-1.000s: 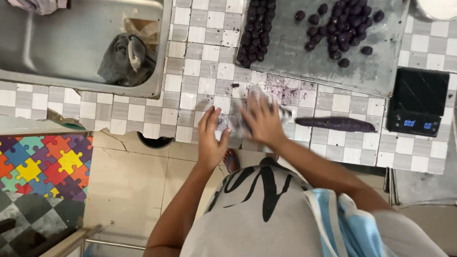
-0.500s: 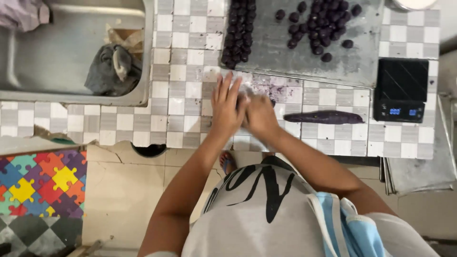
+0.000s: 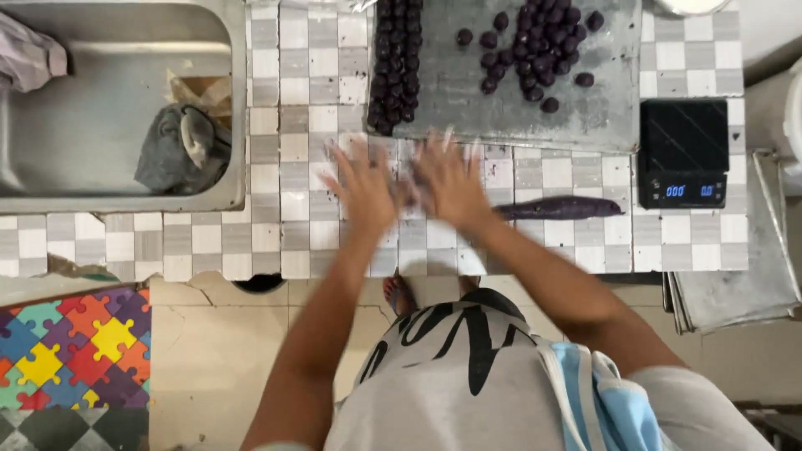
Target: Weighing small portions of purple dough on a digital scale and rolling them into balls by hand.
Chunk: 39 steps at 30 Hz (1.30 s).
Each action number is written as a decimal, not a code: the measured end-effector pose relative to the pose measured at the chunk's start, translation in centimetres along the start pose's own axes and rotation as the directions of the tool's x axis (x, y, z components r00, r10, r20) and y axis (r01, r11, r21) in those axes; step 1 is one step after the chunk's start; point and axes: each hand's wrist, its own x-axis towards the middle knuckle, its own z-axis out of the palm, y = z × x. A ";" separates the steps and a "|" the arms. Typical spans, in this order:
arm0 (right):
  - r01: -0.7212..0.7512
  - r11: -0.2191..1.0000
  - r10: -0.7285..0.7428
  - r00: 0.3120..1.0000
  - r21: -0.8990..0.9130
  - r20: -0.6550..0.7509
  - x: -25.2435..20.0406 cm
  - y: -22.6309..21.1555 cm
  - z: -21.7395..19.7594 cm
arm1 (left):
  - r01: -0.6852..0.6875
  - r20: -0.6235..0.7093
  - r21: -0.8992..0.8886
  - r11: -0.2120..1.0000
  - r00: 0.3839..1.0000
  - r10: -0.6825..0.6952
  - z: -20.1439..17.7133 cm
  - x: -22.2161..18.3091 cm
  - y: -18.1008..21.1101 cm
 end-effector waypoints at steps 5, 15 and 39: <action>-0.179 0.983 0.170 0.964 0.027 0.203 2.2 0.0 -4.1 | 0.166 0.140 0.092 0.982 0.974 -0.178 -0.5 3.3 -0.8; -0.160 0.966 0.120 0.974 0.205 0.195 -2.6 -5.1 -1.2 | 0.261 0.201 -0.352 0.899 0.959 -0.199 -1.7 -4.2 2.6; -0.372 0.928 0.363 0.914 0.016 0.184 4.0 0.5 -0.9 | 0.281 -0.020 0.214 0.935 0.959 -0.284 2.7 3.5 -2.1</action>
